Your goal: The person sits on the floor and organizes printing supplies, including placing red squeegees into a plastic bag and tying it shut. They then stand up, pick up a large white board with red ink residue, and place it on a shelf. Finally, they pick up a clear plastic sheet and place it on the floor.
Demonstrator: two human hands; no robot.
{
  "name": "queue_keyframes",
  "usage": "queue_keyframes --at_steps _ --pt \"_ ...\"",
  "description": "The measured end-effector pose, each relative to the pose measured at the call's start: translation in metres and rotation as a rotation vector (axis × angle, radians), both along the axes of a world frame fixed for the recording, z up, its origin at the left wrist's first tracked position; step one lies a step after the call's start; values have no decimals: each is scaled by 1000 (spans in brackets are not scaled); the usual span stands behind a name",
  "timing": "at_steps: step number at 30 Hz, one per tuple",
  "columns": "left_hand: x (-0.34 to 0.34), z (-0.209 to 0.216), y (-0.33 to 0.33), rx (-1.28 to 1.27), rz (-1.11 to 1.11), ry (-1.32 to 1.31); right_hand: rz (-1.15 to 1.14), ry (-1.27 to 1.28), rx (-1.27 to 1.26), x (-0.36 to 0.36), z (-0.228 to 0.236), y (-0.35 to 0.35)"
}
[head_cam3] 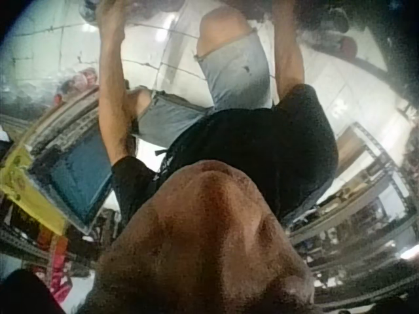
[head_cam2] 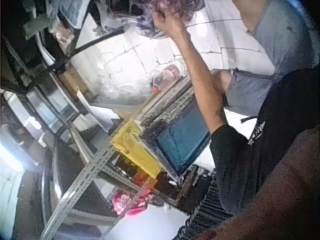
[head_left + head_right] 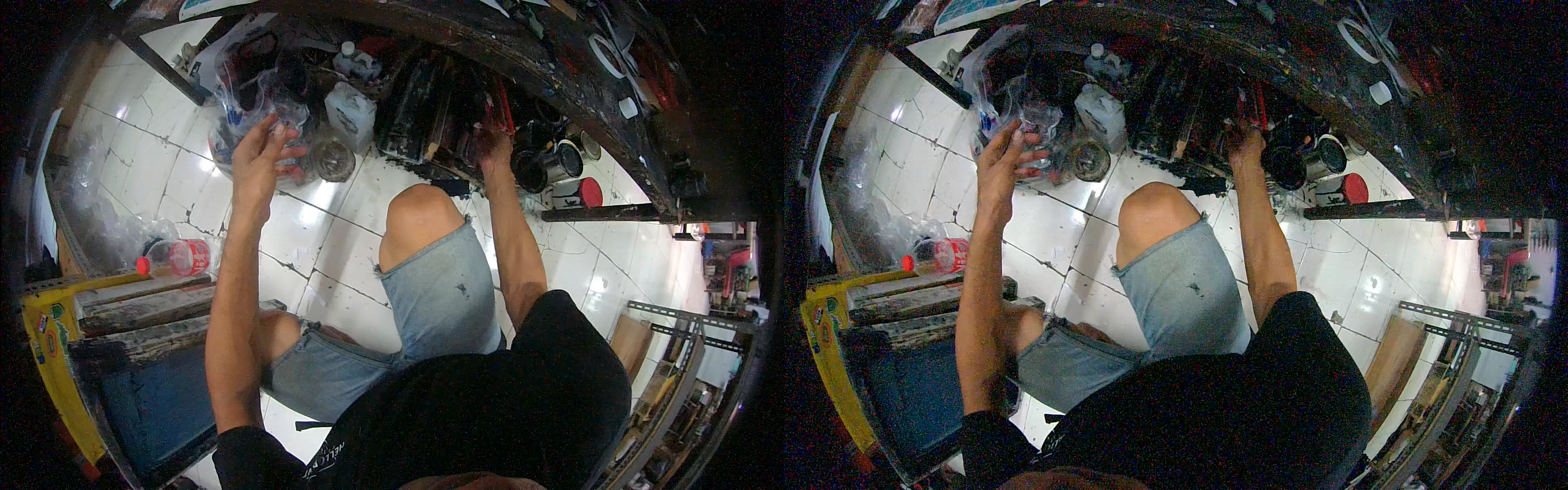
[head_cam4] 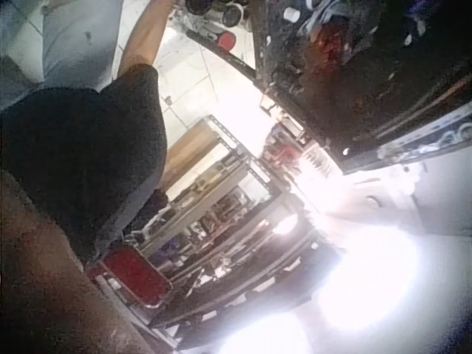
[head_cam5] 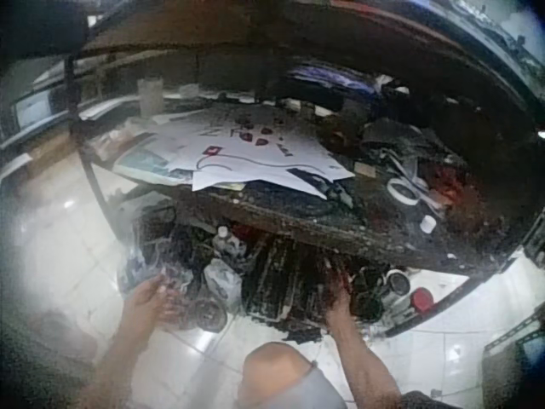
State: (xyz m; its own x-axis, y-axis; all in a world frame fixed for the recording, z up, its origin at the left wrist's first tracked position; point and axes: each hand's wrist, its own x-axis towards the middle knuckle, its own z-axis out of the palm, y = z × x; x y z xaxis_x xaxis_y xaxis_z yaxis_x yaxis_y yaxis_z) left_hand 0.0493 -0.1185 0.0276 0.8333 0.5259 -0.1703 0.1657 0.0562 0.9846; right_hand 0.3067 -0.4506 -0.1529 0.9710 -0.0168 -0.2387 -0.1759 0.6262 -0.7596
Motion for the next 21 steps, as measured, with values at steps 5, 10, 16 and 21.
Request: queue_keyframes --at_steps 5,10,16,21 --pt "-5 2 7 -21 30 -20 135 -128 143 21 36 20" --pt "-5 1 11 -8 35 -22 -52 18 -19 19 26 9" --pt "-7 2 12 -19 47 -1 -210 199 208 -18 33 18" --pt "-2 0 11 -12 29 -17 -364 -308 -171 -24 -14 15"
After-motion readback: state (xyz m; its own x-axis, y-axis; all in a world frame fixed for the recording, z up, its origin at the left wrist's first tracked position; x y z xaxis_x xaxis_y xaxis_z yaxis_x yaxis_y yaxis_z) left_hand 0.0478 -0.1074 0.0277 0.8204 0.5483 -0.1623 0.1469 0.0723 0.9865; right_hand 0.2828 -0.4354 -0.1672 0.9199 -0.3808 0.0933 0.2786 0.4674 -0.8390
